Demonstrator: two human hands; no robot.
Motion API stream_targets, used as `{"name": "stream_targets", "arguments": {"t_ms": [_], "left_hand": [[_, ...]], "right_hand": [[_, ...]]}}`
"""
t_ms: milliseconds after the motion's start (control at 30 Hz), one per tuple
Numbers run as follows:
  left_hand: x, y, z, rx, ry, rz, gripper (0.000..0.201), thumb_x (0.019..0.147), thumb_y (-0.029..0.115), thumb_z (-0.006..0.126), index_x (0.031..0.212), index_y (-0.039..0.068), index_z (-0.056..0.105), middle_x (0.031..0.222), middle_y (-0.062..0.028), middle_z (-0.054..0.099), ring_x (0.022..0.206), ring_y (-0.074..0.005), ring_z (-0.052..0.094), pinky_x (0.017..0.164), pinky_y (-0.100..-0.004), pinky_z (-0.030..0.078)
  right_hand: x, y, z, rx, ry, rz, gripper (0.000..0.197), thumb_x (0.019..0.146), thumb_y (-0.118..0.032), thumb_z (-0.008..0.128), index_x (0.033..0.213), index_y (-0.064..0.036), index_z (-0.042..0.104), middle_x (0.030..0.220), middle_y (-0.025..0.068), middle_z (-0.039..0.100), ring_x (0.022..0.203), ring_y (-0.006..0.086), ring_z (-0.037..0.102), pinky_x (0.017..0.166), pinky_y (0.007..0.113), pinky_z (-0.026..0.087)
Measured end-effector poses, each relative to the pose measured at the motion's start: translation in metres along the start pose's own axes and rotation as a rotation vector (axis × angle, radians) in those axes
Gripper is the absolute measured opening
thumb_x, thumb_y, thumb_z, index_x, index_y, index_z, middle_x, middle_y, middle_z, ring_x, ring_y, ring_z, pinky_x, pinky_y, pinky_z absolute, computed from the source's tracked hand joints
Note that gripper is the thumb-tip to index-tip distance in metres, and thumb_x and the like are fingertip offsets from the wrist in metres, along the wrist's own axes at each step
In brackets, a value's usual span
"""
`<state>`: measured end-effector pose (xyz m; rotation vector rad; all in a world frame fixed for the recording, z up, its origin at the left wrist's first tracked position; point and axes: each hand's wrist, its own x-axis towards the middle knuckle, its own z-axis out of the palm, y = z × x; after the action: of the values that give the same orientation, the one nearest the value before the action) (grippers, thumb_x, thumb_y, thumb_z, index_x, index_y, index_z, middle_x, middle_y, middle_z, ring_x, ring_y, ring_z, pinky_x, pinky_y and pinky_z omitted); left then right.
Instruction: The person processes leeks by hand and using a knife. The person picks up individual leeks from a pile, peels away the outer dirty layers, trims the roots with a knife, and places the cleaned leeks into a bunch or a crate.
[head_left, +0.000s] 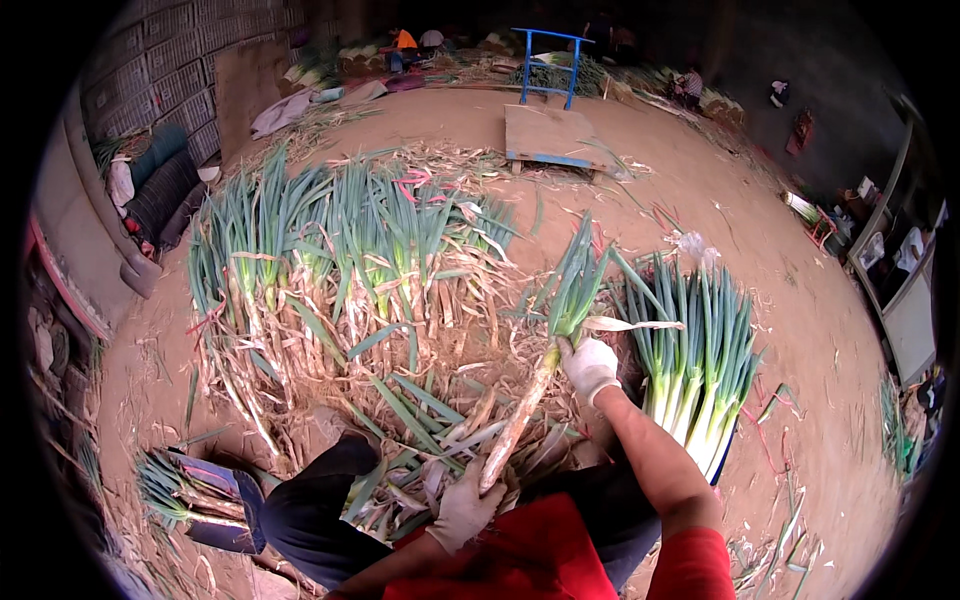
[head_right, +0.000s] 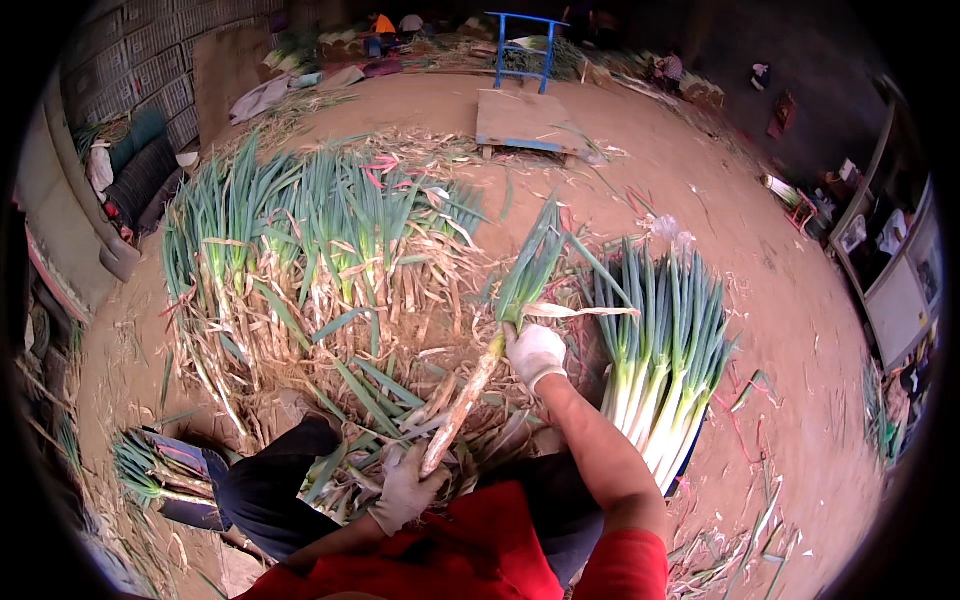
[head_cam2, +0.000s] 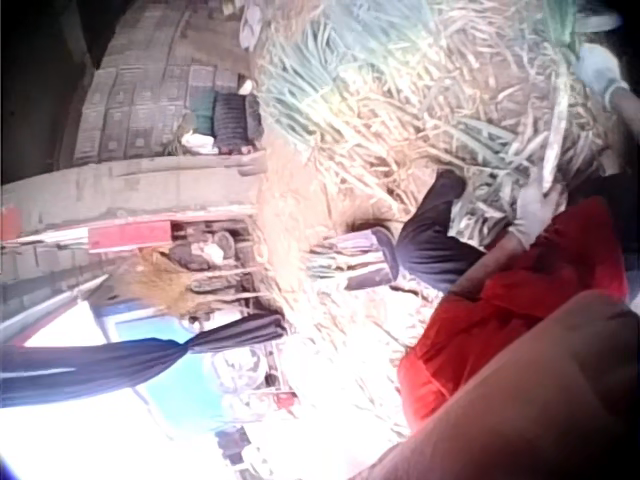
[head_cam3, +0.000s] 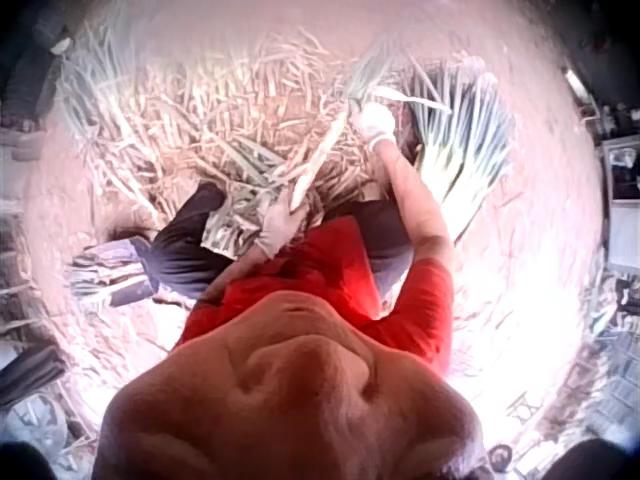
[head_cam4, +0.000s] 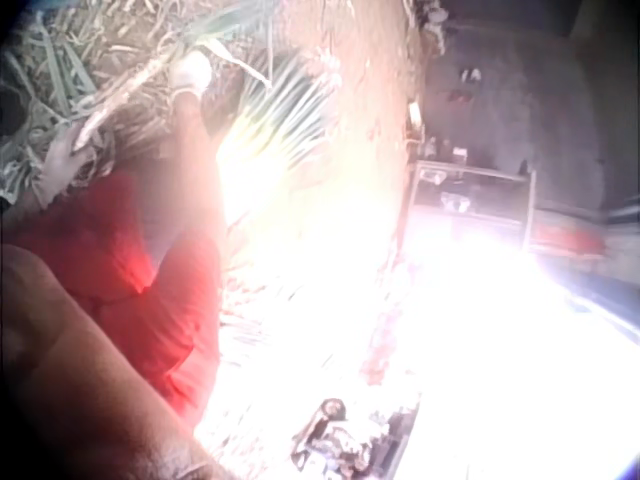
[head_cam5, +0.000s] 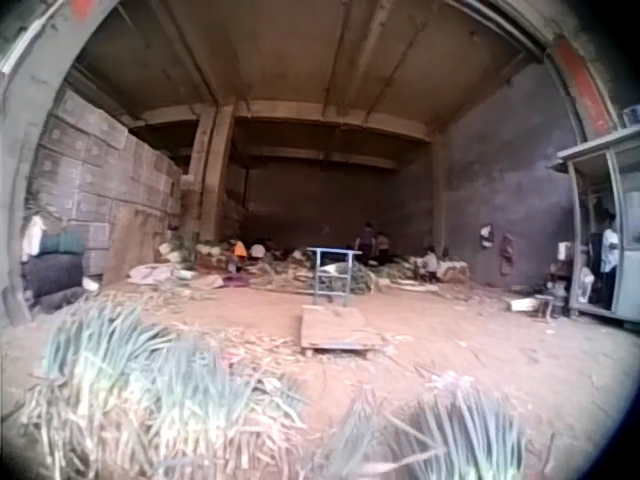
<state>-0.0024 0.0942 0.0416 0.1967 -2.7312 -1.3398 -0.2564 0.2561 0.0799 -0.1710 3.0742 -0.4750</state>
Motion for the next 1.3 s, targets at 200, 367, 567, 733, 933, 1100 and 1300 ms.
{"name": "stream_targets", "arguments": {"t_ms": [200,367,567,733,933,1100,1300], "left_hand": [[0.028,-0.034,0.019,-0.218,-0.062,-0.169,0.059,0.080,0.015,0.065,0.133,0.002,0.041,0.092,-0.0158,0.064,0.078,-0.0231,0.061,0.067,-0.0339,0.049],[0.072,-0.049,0.039,-0.225,0.089,0.051,0.064,0.083,0.017,0.064,0.138,0.004,0.035,0.104,-0.0217,0.061,0.095,-0.0313,0.061,0.083,-0.0384,0.048],[0.104,-0.081,0.056,-1.235,-0.296,-0.031,0.063,0.097,0.028,0.047,0.146,0.003,0.016,0.145,-0.0185,0.025,0.132,-0.0237,0.034,0.110,-0.0394,0.029],[0.104,-0.130,0.073,-0.402,-0.107,0.353,0.035,0.097,0.022,0.045,0.125,0.000,0.046,0.105,-0.0122,0.057,0.095,-0.0172,0.058,0.077,-0.0298,0.048],[0.076,-0.051,0.047,-0.914,-0.104,0.056,0.024,0.093,0.012,0.054,0.111,-0.001,0.063,0.088,-0.0042,0.061,0.074,-0.0104,0.058,0.064,-0.0225,0.047],[0.051,0.016,0.033,-0.382,0.019,0.370,0.022,0.087,0.007,0.063,0.109,0.006,0.067,0.081,0.0007,0.059,0.066,-0.0035,0.054,0.056,-0.0182,0.042],[0.043,0.009,0.055,-0.287,0.054,0.437,0.019,0.085,0.020,0.064,0.100,0.009,0.069,0.080,-0.0118,0.064,0.069,-0.0299,0.064,0.061,-0.0373,0.051]], "right_hand": [[-0.030,-0.029,0.009,-0.048,-0.265,-0.427,0.046,0.088,-0.047,0.048,0.091,-0.0039,0.065,0.083,0.0222,0.066,0.080,0.0387,0.064,0.074,0.047,0.049],[-0.049,-0.032,0.046,0.316,-0.489,-0.763,0.049,0.085,-0.049,0.055,0.089,-0.0005,0.064,0.076,0.0201,0.065,0.077,0.0354,0.065,0.074,0.042,0.051],[-0.126,-0.092,0.012,0.465,-1.336,-0.874,0.022,0.090,-0.023,0.059,0.096,-0.0027,0.062,0.071,0.0043,0.062,0.061,0.0116,0.058,0.052,0.027,0.048],[-0.049,-0.047,-0.008,0.653,-1.277,-0.630,0.022,0.086,-0.010,0.065,0.106,-0.0005,0.064,0.084,0.0040,0.066,0.071,0.0097,0.060,0.064,0.025,0.052],[0.049,0.070,-0.002,1.188,0.030,0.307,0.025,0.088,-0.026,0.065,0.101,-0.0049,0.059,0.071,0.0001,0.058,0.056,0.0104,0.054,0.050,0.026,0.043],[0.042,0.051,0.003,1.569,-0.192,0.394,0.049,0.088,-0.048,0.059,0.115,-0.0073,0.052,0.098,0.0118,0.059,0.090,0.0289,0.056,0.082,0.048,0.047],[0.051,0.062,-0.015,2.015,-0.047,0.327,0.031,0.096,-0.038,0.048,0.105,-0.0086,0.049,0.085,0.0111,0.056,0.062,0.0248,0.054,0.061,0.041,0.052]]}}
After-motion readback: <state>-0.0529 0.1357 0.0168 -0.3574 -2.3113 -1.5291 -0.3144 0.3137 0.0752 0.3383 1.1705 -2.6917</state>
